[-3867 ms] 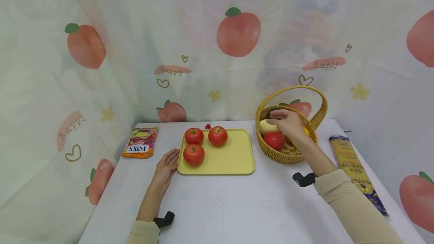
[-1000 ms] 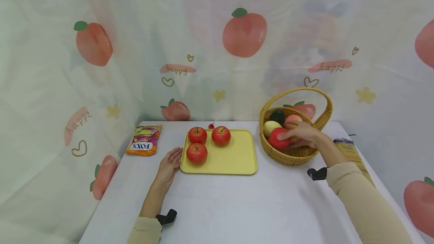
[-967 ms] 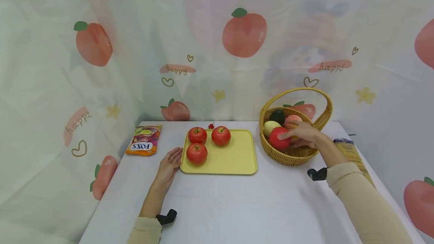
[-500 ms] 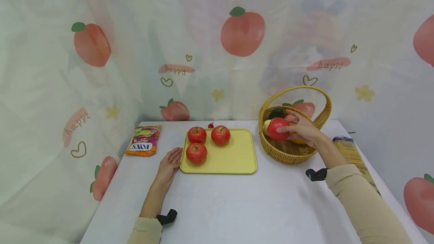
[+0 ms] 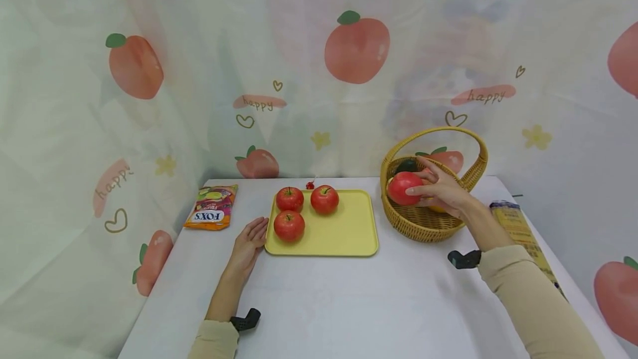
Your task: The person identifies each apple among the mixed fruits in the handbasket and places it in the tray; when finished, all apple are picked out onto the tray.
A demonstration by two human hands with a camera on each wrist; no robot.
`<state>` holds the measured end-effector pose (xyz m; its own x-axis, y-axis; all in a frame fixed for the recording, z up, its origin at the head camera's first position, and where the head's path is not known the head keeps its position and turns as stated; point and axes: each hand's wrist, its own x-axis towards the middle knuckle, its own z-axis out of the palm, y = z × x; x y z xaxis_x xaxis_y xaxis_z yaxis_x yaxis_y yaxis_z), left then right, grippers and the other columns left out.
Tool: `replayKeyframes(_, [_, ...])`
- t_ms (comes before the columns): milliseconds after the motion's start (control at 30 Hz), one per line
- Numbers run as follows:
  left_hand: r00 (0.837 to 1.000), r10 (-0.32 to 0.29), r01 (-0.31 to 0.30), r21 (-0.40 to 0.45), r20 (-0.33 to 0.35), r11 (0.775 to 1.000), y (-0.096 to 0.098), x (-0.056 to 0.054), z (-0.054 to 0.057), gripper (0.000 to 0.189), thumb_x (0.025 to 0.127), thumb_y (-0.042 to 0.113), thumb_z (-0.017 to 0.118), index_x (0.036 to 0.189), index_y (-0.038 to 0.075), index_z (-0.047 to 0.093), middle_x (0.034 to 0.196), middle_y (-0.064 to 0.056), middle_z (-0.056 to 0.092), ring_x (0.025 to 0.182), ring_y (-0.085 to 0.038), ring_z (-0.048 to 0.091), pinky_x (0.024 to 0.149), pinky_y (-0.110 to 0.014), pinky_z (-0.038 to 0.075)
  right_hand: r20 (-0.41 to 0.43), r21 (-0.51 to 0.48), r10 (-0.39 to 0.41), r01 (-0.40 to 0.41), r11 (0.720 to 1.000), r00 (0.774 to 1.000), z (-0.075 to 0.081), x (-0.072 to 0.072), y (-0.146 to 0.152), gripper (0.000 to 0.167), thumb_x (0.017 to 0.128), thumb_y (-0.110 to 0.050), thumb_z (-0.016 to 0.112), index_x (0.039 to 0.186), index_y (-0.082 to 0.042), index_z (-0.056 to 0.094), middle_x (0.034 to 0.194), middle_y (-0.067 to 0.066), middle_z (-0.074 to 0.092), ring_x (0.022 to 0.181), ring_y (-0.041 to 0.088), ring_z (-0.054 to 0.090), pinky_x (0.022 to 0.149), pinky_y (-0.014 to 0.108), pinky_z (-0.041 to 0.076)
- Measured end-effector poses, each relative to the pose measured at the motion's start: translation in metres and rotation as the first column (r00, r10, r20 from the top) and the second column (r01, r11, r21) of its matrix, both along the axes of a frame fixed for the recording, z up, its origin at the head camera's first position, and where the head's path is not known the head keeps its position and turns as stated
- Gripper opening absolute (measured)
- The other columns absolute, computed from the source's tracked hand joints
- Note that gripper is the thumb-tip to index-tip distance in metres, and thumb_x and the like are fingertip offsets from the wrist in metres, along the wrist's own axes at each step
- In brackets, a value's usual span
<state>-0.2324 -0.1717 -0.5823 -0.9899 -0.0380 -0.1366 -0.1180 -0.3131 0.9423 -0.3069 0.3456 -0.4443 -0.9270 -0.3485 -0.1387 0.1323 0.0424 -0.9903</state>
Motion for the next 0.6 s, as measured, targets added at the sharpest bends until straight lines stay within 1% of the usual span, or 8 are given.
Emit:
replayKeyframes(67, [1.0, 0.0, 0.0, -0.006, 0.0, 1.0, 0.0, 0.0, 0.0, 0.061, 0.099, -0.019, 0.045, 0.157, -0.002, 0.037, 0.161, -0.023, 0.041, 0.151, -0.035, 0.039, 0.12, -0.041, 0.037, 0.001, -0.02, -0.002, 0.002, 1.0, 1.0, 0.001, 0.001, -0.001, 0.092, 0.1, 0.002, 0.064, 0.168, -0.031, 0.011, 0.142, 0.006, 0.036, 0.116, 0.012, 0.061, 0.098, 0.061, 0.055])
replayKeyframes(133, [1.0, 0.001, -0.001, -0.005, 0.002, 1.0, 0.0, 0.0, 0.0, 0.061, 0.099, -0.019, 0.045, 0.157, -0.001, 0.037, 0.161, -0.023, 0.042, 0.151, -0.034, 0.039, 0.12, -0.041, 0.037, 0.0, -0.025, -0.007, 0.007, 1.0, 1.0, 0.001, 0.002, -0.003, 0.091, 0.1, 0.001, 0.064, 0.168, -0.03, 0.011, 0.145, 0.007, 0.035, 0.118, 0.013, 0.06, 0.099, 0.064, 0.052])
replayKeyframes(200, [1.0, -0.001, 0.001, -0.006, -0.002, 1.0, 0.0, 0.0, 0.0, 0.062, 0.099, -0.019, 0.044, 0.157, -0.002, 0.037, 0.161, -0.023, 0.041, 0.151, -0.035, 0.039, 0.121, -0.042, 0.036, 0.001, -0.025, -0.014, 0.014, 1.0, 1.0, 0.001, 0.003, -0.005, 0.09, 0.101, -0.001, 0.064, 0.168, -0.028, 0.01, 0.153, 0.012, 0.031, 0.121, 0.015, 0.057, 0.102, 0.066, 0.049])
replayKeyframes(300, [1.0, -0.004, 0.004, -0.01, -0.005, 1.0, 0.0, 0.0, 0.0, 0.062, 0.099, -0.019, 0.044, 0.158, -0.002, 0.036, 0.161, -0.024, 0.041, 0.151, -0.035, 0.038, 0.121, -0.042, 0.036, 0.01, -0.012, -0.024, 0.025, 1.0, 1.0, 0.001, 0.005, -0.007, 0.089, 0.102, -0.006, 0.064, 0.169, -0.025, 0.009, 0.169, 0.014, 0.016, 0.127, 0.021, 0.051, 0.105, 0.067, 0.045])
replayKeyframes(367, [1.0, -0.004, 0.004, -0.011, -0.004, 1.0, 0.0, 0.0, 0.0, 0.062, 0.099, -0.019, 0.044, 0.158, -0.002, 0.036, 0.161, -0.024, 0.041, 0.151, -0.035, 0.038, 0.121, -0.042, 0.036, 0.024, -0.016, -0.035, 0.035, 0.999, 0.999, 0.001, 0.006, -0.008, 0.087, 0.102, -0.008, 0.064, 0.169, -0.023, 0.011, 0.174, 0.015, 0.006, 0.131, 0.024, 0.045, 0.105, 0.063, 0.048])
replayKeyframes(433, [1.0, -0.007, 0.007, -0.013, -0.004, 1.0, 0.0, 0.0, 0.001, 0.062, 0.099, -0.019, 0.044, 0.158, -0.002, 0.036, 0.161, -0.024, 0.04, 0.151, -0.036, 0.038, 0.121, -0.042, 0.036, 0.031, -0.015, -0.049, 0.05, 0.999, 0.998, 0.001, 0.009, -0.009, 0.082, 0.103, -0.009, 0.065, 0.167, -0.022, 0.016, 0.174, 0.016, 0.003, 0.131, 0.025, 0.043, 0.102, 0.055, 0.055])
replayKeyframes(500, [1.0, -0.007, 0.007, -0.013, -0.003, 1.0, 0.0, 0.001, 0.001, 0.061, 0.099, -0.019, 0.044, 0.157, -0.002, 0.037, 0.161, -0.024, 0.04, 0.151, -0.035, 0.038, 0.121, -0.042, 0.036, 0.03, -0.021, -0.064, 0.064, 0.998, 0.998, 0.0, 0.011, -0.01, 0.076, 0.102, -0.009, 0.065, 0.164, -0.021, 0.021, 0.173, 0.017, 0.006, 0.129, 0.022, 0.046, 0.096, 0.046, 0.06])
replayKeyframes(600, [1.0, -0.004, 0.004, -0.014, -0.001, 1.0, 0.0, 0.001, 0.001, 0.061, 0.099, -0.018, 0.045, 0.157, -0.001, 0.037, 0.161, -0.023, 0.041, 0.151, -0.035, 0.038, 0.121, -0.042, 0.036, 0.018, -0.023, -0.081, 0.081, 0.996, 0.997, 0.0, 0.015, -0.012, 0.071, 0.102, -0.008, 0.065, 0.159, -0.021, 0.026, 0.17, 0.019, 0.013, 0.121, 0.014, 0.056, 0.09, 0.037, 0.063])
